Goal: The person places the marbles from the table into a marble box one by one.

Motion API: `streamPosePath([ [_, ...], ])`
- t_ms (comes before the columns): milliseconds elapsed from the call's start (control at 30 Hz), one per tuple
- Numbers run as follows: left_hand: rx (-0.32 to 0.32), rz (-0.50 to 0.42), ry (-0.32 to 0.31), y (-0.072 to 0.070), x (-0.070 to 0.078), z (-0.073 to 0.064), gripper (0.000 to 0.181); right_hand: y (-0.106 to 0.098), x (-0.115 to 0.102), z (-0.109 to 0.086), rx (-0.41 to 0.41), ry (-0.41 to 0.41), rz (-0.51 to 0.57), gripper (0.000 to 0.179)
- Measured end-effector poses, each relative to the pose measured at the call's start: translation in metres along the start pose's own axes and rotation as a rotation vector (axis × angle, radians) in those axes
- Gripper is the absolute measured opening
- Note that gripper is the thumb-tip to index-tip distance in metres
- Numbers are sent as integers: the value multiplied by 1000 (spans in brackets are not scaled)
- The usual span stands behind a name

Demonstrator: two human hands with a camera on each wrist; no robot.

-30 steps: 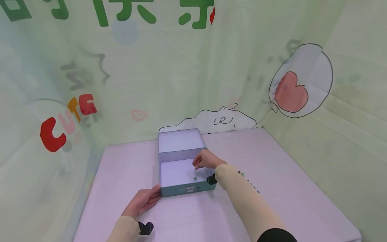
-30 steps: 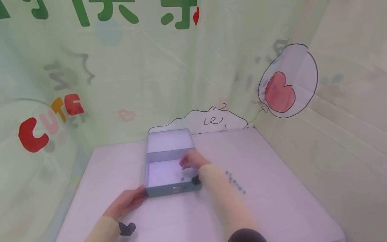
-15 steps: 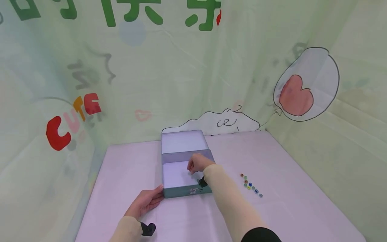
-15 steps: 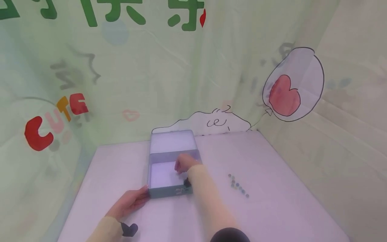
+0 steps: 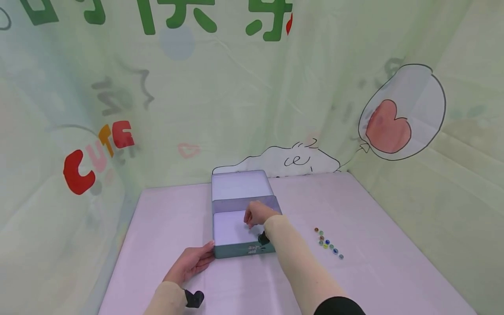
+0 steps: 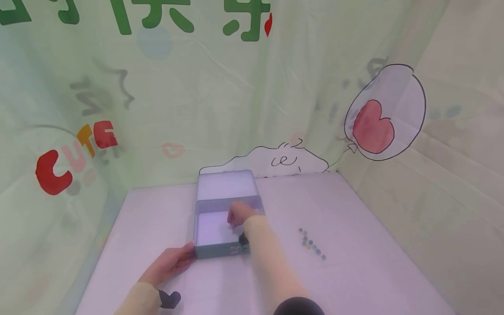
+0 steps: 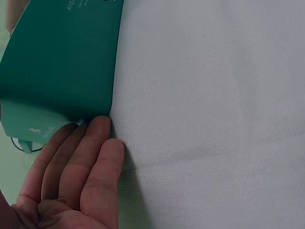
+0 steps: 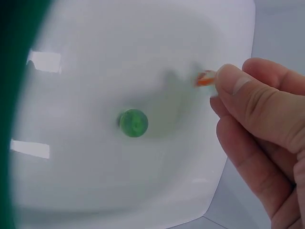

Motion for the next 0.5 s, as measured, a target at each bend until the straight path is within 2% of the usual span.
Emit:
streamPosePath([
  [167, -6, -3, 3, 1, 0, 1, 81, -3, 1, -4, 14, -1, 37, 16],
  [267, -12, -2, 7, 2, 0, 0, 79, -8, 4, -9, 33, -15, 105, 17],
  [367, -13, 0, 6, 2, -1, 0, 76, -15, 16, -16, 78, -18, 245, 17],
  [500, -10, 3, 5, 1, -1, 1, 76, -29, 44, -36, 191, -10, 432, 20],
])
Point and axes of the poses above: each hand's wrist, its own z-axis towards the middle knuckle, its own y-axis out of the palm, x = y × z, the point moved 7 cm from there along z, towards the middle knuckle, and after that the axes turned 6 degrees about -y, right-handed, at the moved point
